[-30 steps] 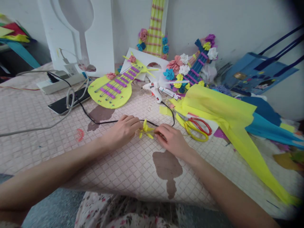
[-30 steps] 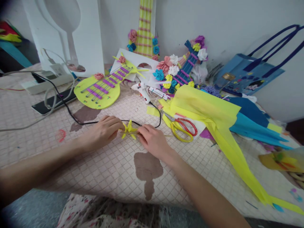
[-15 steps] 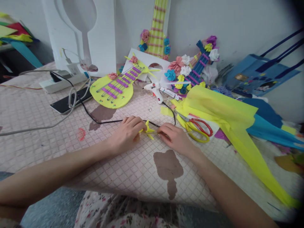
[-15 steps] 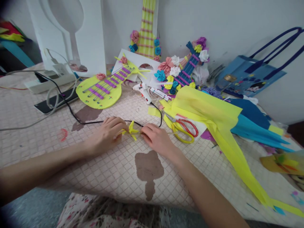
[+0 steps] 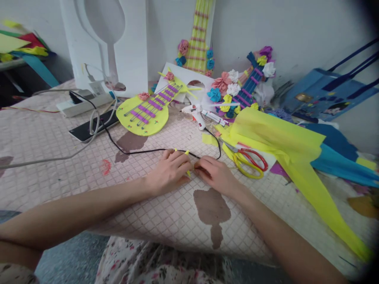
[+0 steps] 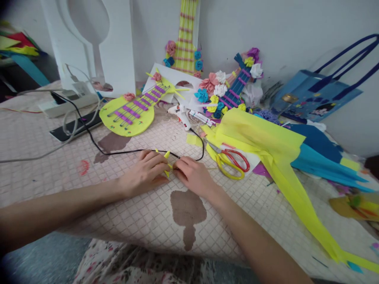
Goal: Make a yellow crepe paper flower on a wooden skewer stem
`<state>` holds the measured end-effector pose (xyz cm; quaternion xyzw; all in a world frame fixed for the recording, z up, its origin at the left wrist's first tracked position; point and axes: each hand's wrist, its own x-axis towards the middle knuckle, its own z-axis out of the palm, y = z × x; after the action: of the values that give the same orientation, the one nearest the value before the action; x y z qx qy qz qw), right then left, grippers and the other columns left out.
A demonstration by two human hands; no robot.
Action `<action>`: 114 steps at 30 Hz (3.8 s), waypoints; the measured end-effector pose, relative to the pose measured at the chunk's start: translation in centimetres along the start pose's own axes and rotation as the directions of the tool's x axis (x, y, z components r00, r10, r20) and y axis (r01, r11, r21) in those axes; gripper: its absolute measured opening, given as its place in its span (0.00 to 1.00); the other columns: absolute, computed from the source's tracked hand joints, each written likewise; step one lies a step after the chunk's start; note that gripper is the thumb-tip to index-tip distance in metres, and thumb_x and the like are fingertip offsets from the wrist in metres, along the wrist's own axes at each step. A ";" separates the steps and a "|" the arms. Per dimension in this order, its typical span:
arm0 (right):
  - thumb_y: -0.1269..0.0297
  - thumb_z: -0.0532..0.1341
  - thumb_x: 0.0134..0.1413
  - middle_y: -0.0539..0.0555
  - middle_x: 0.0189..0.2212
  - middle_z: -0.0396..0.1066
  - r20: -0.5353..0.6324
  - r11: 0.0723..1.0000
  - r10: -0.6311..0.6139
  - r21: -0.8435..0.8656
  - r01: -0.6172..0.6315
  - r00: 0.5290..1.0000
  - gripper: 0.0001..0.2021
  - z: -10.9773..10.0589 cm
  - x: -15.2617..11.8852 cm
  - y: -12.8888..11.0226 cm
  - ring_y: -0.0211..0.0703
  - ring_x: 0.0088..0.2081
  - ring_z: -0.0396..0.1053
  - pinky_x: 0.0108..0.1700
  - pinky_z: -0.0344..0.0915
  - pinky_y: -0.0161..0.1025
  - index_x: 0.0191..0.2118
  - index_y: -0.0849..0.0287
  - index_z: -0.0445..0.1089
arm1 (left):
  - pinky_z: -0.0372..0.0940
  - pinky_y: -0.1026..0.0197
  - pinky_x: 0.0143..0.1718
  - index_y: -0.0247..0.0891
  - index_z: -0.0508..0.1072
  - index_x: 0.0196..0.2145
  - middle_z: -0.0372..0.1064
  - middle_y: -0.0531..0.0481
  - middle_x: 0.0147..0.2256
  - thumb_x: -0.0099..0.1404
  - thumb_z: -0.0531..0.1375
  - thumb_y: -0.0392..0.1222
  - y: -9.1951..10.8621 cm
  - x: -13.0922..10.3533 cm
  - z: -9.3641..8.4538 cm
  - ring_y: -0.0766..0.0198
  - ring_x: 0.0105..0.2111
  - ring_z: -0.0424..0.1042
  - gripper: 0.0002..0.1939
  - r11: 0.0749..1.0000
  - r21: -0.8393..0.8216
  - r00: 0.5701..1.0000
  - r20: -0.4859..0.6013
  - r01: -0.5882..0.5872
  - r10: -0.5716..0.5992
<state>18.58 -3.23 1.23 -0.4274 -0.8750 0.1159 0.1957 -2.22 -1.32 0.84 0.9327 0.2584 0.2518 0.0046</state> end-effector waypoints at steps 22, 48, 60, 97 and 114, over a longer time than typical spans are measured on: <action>0.71 0.54 0.59 0.54 0.35 0.68 -0.072 1.000 -0.018 0.002 0.019 0.997 0.04 0.2 0.0 0.3 0.41 0.39 0.67 0.41 0.65 0.37 0.38 0.58 0.64 | 0.53 0.52 0.45 0.39 0.67 0.40 0.66 0.47 0.41 0.57 0.63 0.37 0.0 -0.3 0.1 0.56 0.42 0.61 0.12 0.990 -0.016 0.990 -0.028 0.137 -0.137; 0.70 0.53 0.59 0.54 0.36 0.69 -0.067 1.000 0.021 0.015 -0.020 0.998 0.05 0.4 -0.1 0.7 0.41 0.39 0.68 0.41 0.66 0.38 0.39 0.57 0.65 | 0.52 0.50 0.48 0.40 0.66 0.45 0.67 0.47 0.44 0.59 0.58 0.32 -0.7 -0.6 -1.1 0.56 0.46 0.62 0.15 0.999 -0.006 0.999 0.017 0.034 -0.034; 0.69 0.53 0.60 0.54 0.35 0.69 -0.098 1.000 0.013 0.023 -0.011 0.995 0.05 0.2 -0.1 0.1 0.41 0.39 0.67 0.41 0.66 0.38 0.38 0.58 0.65 | 0.52 0.50 0.48 0.39 0.66 0.43 0.68 0.47 0.41 0.60 0.61 0.37 -1.1 -1.9 -0.8 0.57 0.43 0.64 0.12 0.994 -0.019 0.993 -0.044 0.106 -0.107; 0.67 0.50 0.62 0.55 0.34 0.68 -0.073 0.992 -0.027 -0.124 0.018 0.997 0.08 0.5 -0.2 -0.8 0.42 0.38 0.67 0.39 0.66 0.39 0.37 0.58 0.65 | 0.51 0.51 0.50 0.40 0.67 0.41 0.68 0.49 0.42 0.63 0.56 0.33 -2.1 -1.9 -2.1 0.59 0.44 0.62 0.09 0.999 -0.042 0.995 0.095 0.005 -0.001; 0.66 0.50 0.63 0.55 0.36 0.69 -0.058 0.986 -0.057 -0.157 0.047 0.997 0.08 0.8 -0.2 -0.8 0.42 0.39 0.67 0.40 0.66 0.39 0.37 0.59 0.65 | 0.50 0.50 0.49 0.40 0.67 0.41 0.70 0.50 0.38 0.66 0.55 0.36 -2.1 -1.9 -2.1 0.60 0.42 0.64 0.06 0.999 -0.017 0.995 0.090 -0.041 0.043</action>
<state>17.80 -3.93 0.70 -0.4220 -0.8856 0.0287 0.1918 -5.66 -0.69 1.50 0.9483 0.2362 0.2111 0.0182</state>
